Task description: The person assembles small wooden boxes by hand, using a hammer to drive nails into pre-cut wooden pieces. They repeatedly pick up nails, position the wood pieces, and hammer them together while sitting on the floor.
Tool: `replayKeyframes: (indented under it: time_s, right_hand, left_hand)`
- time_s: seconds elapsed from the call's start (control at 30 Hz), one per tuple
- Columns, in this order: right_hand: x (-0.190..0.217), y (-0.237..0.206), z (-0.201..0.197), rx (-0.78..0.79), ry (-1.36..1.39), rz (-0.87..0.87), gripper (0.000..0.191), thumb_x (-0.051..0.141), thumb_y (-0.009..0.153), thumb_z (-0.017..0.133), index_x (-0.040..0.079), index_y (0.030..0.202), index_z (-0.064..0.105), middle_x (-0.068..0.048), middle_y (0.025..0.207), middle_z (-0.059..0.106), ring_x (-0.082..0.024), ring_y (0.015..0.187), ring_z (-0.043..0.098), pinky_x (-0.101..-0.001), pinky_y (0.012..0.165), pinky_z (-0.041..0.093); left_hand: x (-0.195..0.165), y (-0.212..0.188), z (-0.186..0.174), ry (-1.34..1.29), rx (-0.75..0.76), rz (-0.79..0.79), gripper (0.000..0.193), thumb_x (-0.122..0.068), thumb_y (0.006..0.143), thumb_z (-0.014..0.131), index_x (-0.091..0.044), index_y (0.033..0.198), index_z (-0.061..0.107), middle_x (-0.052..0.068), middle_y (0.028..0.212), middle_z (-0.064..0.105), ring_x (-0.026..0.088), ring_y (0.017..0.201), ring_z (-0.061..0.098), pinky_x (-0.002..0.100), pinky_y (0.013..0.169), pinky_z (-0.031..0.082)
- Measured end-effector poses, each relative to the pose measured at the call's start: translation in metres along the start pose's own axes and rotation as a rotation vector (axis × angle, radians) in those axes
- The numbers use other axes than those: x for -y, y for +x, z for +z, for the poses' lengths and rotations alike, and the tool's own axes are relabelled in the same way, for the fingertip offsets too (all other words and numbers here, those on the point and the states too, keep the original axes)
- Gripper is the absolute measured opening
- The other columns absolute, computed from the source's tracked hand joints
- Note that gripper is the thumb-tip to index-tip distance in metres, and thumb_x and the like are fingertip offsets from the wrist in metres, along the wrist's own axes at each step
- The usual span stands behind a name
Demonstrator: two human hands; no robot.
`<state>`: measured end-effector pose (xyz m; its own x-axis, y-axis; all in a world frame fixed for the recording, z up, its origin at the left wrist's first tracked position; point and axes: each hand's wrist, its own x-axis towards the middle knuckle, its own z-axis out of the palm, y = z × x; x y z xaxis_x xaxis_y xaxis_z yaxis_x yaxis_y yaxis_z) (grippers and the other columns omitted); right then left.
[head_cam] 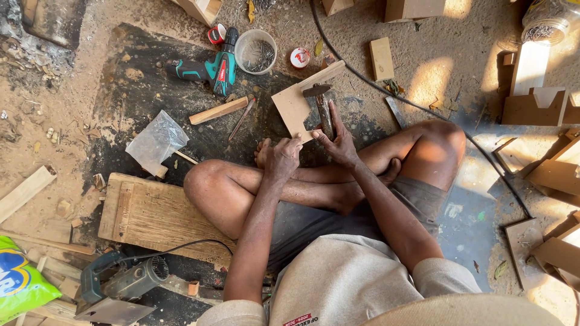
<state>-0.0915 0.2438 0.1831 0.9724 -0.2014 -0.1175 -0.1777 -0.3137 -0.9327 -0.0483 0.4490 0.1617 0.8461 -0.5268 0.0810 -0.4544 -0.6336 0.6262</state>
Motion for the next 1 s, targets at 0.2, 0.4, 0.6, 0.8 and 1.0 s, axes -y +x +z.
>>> replayKeyframes:
  time_s: [0.2, 0.4, 0.6, 0.8, 1.0]
  right_hand:
    - [-0.001, -0.002, 0.000, 0.017, 0.090, 0.065, 0.104, 0.038, 0.095, 0.077, 0.020, 0.170, 0.007, -0.012, 0.115, 0.070, -0.015, 0.082, 0.071, -0.0324, 0.075, 0.061]
    - [-0.003, -0.001, 0.000, 0.033, 0.058, 0.054, 0.106, 0.038, 0.093, 0.078, 0.021, 0.169, 0.005, -0.011, 0.118, 0.069, -0.016, 0.083, 0.073, -0.0333, 0.076, 0.063]
    - [-0.006, -0.002, 0.001, 0.020, 0.078, 0.086, 0.107, 0.036, 0.092, 0.080, 0.022, 0.169, 0.007, -0.011, 0.117, 0.070, -0.015, 0.084, 0.074, -0.0329, 0.075, 0.064]
    - [-0.007, -0.001, 0.002, 0.030, 0.166, 0.077, 0.106, 0.035, 0.093, 0.080, 0.022, 0.169, 0.007, -0.011, 0.118, 0.069, -0.015, 0.086, 0.073, -0.0328, 0.074, 0.064]
    - [-0.006, -0.002, 0.000, 0.037, 0.181, 0.064, 0.105, 0.030, 0.094, 0.080, 0.020, 0.169, 0.006, -0.011, 0.120, 0.068, -0.014, 0.089, 0.072, -0.0323, 0.076, 0.065]
  left_hand:
    - [0.002, 0.000, 0.004, 0.035, 0.001, -0.020, 0.020, -0.012, 0.097, 0.069, -0.008, 0.116, 0.076, 0.012, 0.096, 0.077, 0.026, 0.076, 0.076, 0.041, 0.073, 0.060]
    - [0.008, 0.001, 0.006, 0.009, 0.042, -0.023, 0.031, -0.005, 0.096, 0.066, -0.004, 0.127, 0.070, 0.014, 0.100, 0.076, 0.027, 0.083, 0.076, 0.038, 0.074, 0.060]
    - [0.010, 0.002, 0.005, -0.024, 0.055, -0.044, 0.031, -0.006, 0.097, 0.067, -0.008, 0.128, 0.071, 0.014, 0.102, 0.076, 0.027, 0.086, 0.075, 0.040, 0.077, 0.059]
    - [0.002, 0.005, -0.009, 0.096, 0.110, -0.041, 0.031, -0.011, 0.094, 0.071, -0.015, 0.125, 0.073, 0.006, 0.099, 0.077, 0.022, 0.081, 0.073, 0.047, 0.088, 0.052]
    - [0.016, 0.023, -0.028, 0.374, 0.312, 0.121, 0.038, -0.026, 0.088, 0.081, -0.021, 0.126, 0.073, 0.004, 0.123, 0.068, 0.021, 0.119, 0.058, 0.041, 0.104, 0.050]
